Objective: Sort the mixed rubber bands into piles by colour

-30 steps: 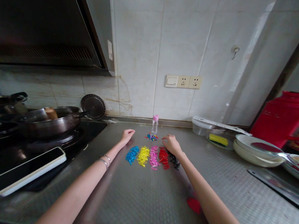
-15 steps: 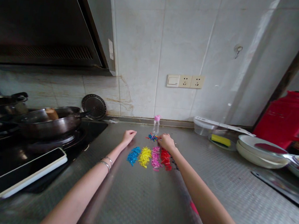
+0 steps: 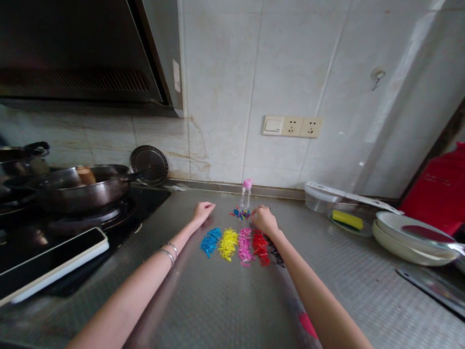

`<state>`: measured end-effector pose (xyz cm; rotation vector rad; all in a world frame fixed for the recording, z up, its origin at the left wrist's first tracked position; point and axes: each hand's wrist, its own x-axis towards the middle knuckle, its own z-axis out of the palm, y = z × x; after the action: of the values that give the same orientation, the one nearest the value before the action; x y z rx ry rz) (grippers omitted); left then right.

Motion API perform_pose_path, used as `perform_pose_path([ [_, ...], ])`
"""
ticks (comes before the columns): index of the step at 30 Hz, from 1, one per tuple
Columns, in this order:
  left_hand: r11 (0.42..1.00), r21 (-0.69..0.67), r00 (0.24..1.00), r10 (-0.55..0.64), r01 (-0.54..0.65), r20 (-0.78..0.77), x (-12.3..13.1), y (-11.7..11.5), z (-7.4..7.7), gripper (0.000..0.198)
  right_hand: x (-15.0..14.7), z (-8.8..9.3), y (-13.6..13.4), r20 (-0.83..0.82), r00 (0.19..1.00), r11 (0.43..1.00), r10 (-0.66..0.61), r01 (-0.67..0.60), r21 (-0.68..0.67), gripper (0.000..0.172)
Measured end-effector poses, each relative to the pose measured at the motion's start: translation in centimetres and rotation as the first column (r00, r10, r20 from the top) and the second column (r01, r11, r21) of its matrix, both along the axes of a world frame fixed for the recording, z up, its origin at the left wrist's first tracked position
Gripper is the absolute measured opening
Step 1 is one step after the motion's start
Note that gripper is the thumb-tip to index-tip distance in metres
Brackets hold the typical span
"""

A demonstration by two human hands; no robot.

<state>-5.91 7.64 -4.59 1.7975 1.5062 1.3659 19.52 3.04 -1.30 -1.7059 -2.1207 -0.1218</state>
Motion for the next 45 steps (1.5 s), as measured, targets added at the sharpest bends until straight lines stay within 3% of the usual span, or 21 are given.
perform_pose_path([
  [20, 1.000, 0.013, 0.998, -0.015, 0.014, 0.055, 0.0, 0.2, 0.0, 0.032, -0.7, 2.6, -2.0, 0.042, 0.996, 0.997, 0.074, -0.074, 0.008, 0.023],
  [24, 1.000, -0.006, 0.998, -0.018, 0.019, 0.058, 0.1, 0.0, 0.2, 0.031, -2.3, 3.5, -3.0, 0.105, 0.979, 0.984, 0.174, -0.178, 0.024, 0.024],
  [30, 0.997, 0.048, 0.998, -0.062, 0.060, 0.030, 0.2, -1.0, 0.7, 0.031, -5.7, 4.5, -5.0, 0.152, 0.916, 0.920, 0.370, -0.384, 0.075, 0.021],
  [38, 0.994, 0.070, 0.996, -0.082, 0.080, 0.032, 0.2, -1.2, 0.9, 0.030, -9.2, 2.7, -6.1, 0.194, 0.797, 0.810, 0.572, -0.586, 0.019, 0.022],
  [41, 0.996, 0.058, 0.998, -0.062, 0.061, 0.025, 0.1, -0.9, 0.7, 0.030, -8.2, 2.6, -5.7, 0.141, 0.828, 0.835, 0.543, -0.550, 0.017, 0.023],
  [45, 0.999, 0.021, 0.999, -0.044, 0.043, 0.027, 0.1, -0.4, 0.3, 0.026, -4.8, 3.0, -5.0, 0.027, 0.904, 0.901, 0.426, -0.427, 0.078, 0.024],
])
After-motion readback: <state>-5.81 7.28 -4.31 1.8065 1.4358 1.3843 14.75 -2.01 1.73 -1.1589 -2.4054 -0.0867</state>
